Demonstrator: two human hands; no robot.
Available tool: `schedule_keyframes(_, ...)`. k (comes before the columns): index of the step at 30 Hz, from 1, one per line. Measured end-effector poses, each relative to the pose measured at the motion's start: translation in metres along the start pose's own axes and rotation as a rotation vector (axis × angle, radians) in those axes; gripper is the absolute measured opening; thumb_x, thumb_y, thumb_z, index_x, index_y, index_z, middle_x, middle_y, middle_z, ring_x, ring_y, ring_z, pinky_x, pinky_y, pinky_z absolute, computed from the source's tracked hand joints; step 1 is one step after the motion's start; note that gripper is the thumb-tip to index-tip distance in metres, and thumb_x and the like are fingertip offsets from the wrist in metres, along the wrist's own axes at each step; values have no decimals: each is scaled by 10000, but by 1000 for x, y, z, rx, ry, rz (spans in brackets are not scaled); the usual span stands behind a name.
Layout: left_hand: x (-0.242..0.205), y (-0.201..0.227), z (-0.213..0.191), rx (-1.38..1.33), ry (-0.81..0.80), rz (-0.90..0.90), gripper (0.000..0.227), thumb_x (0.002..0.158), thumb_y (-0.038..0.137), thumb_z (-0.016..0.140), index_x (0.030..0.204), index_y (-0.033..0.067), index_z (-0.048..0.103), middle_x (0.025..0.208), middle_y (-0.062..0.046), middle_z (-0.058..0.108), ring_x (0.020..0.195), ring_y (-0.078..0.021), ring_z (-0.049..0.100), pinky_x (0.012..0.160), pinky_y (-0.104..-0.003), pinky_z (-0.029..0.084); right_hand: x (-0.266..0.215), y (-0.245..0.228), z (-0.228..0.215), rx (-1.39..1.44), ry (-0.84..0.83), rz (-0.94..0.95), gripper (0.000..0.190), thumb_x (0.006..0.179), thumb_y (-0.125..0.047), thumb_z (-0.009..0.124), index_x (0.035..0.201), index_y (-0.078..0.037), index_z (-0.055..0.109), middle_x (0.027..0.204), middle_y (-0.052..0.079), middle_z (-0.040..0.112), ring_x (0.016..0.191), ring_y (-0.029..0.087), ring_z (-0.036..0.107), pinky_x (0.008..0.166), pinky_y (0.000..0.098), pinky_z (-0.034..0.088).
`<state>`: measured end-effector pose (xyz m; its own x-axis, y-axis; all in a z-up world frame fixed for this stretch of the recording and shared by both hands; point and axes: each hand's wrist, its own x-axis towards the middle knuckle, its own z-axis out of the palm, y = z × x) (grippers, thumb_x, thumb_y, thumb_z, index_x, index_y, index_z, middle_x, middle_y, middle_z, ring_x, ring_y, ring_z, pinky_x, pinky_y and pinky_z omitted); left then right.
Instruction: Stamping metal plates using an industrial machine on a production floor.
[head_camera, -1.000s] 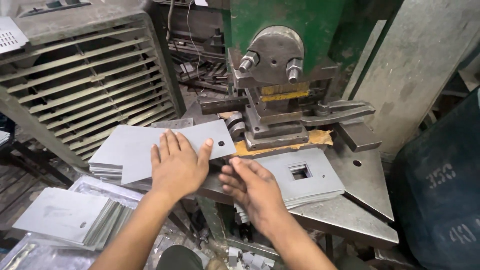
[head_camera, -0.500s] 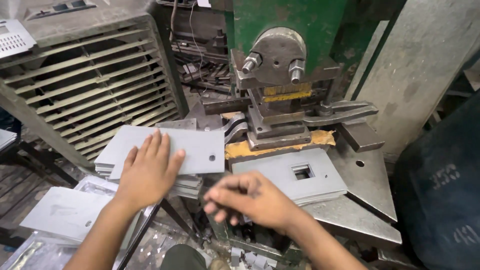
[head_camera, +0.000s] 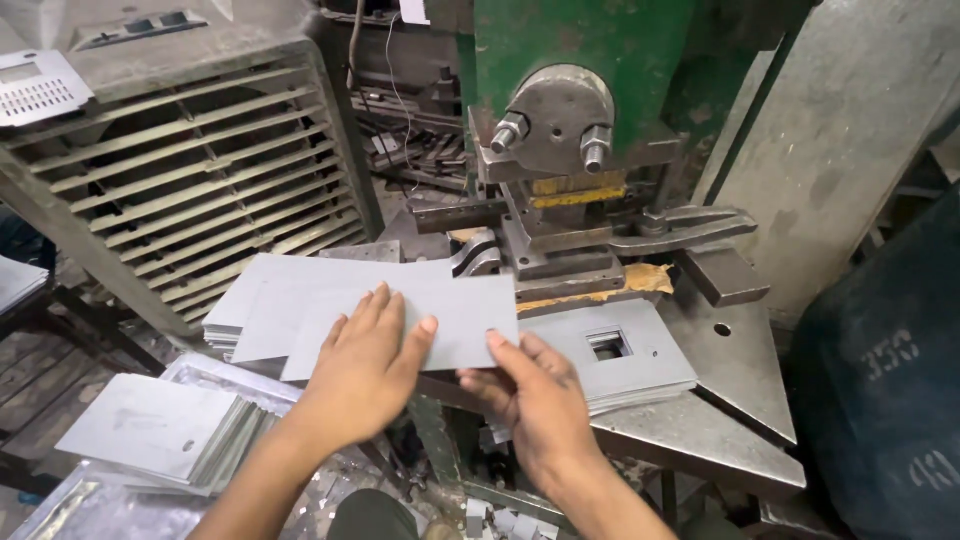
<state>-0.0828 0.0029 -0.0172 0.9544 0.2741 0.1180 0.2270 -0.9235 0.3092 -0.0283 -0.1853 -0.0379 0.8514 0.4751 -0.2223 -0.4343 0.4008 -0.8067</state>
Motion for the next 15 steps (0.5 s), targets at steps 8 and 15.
schedule_keyframes(8, 1, 15, -54, -147, 195, 12, 772, 1010, 566, 446, 1442, -74, 455, 1412, -319, 529, 1341, -428, 487, 1120, -479, 385, 9, -48, -22, 26, 169, -94, 257, 953, -132, 636, 1113, 68, 656, 955, 151, 693, 764, 193, 698, 670, 282, 627)
schedule_keyframes(15, 16, 2, -21, -124, 32, -24, 921, 861, 694, 582, 1442, -12, 470, 1318, -228, 624, 1240, -353, 610, 1078, -445, 466, 77, -61, -99, 93, 270, -106, 183, 955, -95, 639, 1072, 46, 634, 1007, 127, 662, 847, 217, 665, 703, 309, 623)
